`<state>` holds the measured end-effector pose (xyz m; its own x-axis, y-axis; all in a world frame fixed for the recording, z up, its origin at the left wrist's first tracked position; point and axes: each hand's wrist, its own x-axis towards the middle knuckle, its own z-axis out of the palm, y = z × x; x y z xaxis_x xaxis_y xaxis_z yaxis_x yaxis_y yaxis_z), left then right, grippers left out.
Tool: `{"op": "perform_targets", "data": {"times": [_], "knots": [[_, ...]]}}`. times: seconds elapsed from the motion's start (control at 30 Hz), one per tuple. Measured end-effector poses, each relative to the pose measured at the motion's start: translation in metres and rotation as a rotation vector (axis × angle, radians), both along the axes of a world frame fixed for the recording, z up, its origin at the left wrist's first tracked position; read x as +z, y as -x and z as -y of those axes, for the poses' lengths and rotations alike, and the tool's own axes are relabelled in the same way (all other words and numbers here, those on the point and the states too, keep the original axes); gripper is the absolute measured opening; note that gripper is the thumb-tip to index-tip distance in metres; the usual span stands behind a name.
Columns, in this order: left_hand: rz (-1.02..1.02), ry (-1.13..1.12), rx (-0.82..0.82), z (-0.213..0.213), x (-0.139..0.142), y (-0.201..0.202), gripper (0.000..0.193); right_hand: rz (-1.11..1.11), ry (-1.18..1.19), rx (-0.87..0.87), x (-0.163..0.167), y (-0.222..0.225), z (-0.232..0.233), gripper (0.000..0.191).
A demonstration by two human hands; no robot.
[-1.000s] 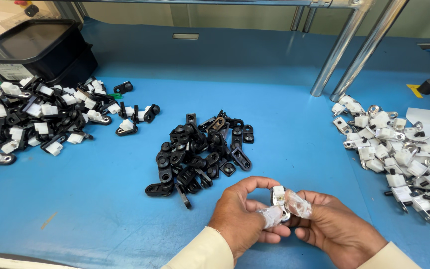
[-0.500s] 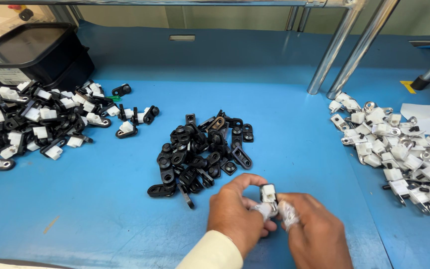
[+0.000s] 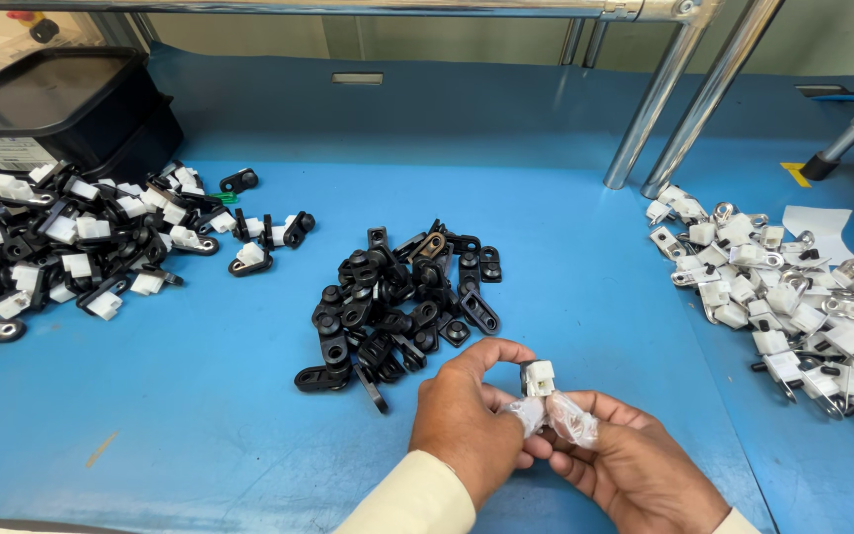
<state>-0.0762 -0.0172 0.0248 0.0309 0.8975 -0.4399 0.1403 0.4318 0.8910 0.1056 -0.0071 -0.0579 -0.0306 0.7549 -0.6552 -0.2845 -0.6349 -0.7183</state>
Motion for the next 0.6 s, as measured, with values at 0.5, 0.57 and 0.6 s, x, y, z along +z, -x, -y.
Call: {"op": "perform_targets", "data": {"times": [0.5,0.57,0.6], "knots": [[0.005,0.034,0.117,0.006,0.007,-0.007,0.037,0.133,-0.047,-0.083,0.014,0.021,0.012,0.025],[0.015,0.034,0.128,0.006,0.007,-0.008,0.041,0.125,-0.083,-0.088,0.011,0.022,0.011,0.022],[-0.006,0.019,0.132,0.007,0.007,-0.009,0.041,0.112,-0.112,-0.104,0.010,0.023,0.011,0.022]]}}
